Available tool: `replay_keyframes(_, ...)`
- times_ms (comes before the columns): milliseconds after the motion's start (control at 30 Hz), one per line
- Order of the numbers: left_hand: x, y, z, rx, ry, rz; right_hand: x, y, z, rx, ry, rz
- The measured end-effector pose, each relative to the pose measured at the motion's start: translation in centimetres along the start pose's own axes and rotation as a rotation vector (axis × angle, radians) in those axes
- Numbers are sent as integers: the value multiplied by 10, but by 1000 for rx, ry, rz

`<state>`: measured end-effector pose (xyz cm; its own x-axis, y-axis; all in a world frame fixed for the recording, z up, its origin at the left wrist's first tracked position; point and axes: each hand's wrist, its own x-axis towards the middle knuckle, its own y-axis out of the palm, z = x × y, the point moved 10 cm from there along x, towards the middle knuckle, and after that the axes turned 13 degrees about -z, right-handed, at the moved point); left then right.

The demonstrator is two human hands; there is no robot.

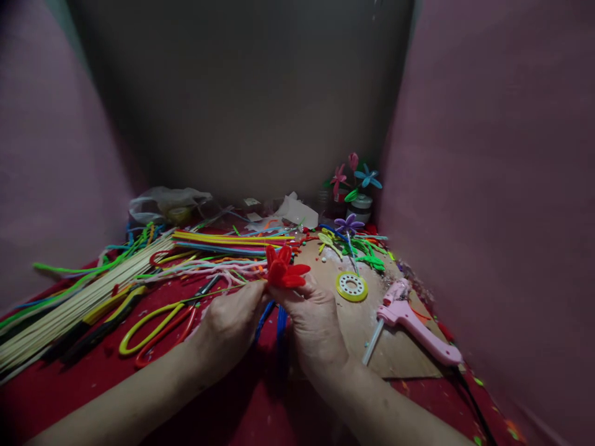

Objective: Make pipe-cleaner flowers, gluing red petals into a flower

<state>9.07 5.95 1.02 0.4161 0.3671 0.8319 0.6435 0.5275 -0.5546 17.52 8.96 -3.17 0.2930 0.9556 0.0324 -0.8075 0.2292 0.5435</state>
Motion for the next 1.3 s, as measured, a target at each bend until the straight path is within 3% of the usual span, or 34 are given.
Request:
replay_keyframes(100,5,-3,7,-212,-121,12,-1,1,1,-10,0,41)
replay_keyframes(233,0,14,26,-595,-589,201,-1,5,5,-18,17,97)
replay_keyframes(367,-13,28,27,-968,-955,274,-3,13,10,46,21,194)
replay_keyframes(567,-27,44,20,-1337,-1176,344,-3,18,9,71,92,313)
replay_keyframes(800,-38,56,-7,-1820,-1216,618,-2,15,-1,-105,140,428)
replay_keyframes(900,-38,56,-8,-1808,-1218,646,-1,13,3,-72,103,386)
replay_keyframes(967,-35,55,-2,-1665,-1209,595,0,11,4,-29,95,329)
replay_keyframes(1133,-11,29,25,-907,-906,258,2,5,-1,35,126,188)
replay_keyframes(1200,-7,17,29,-712,-833,147,3,3,-1,28,105,157)
replay_keyframes(1300,-12,21,30,-744,-896,168,2,4,3,0,53,174)
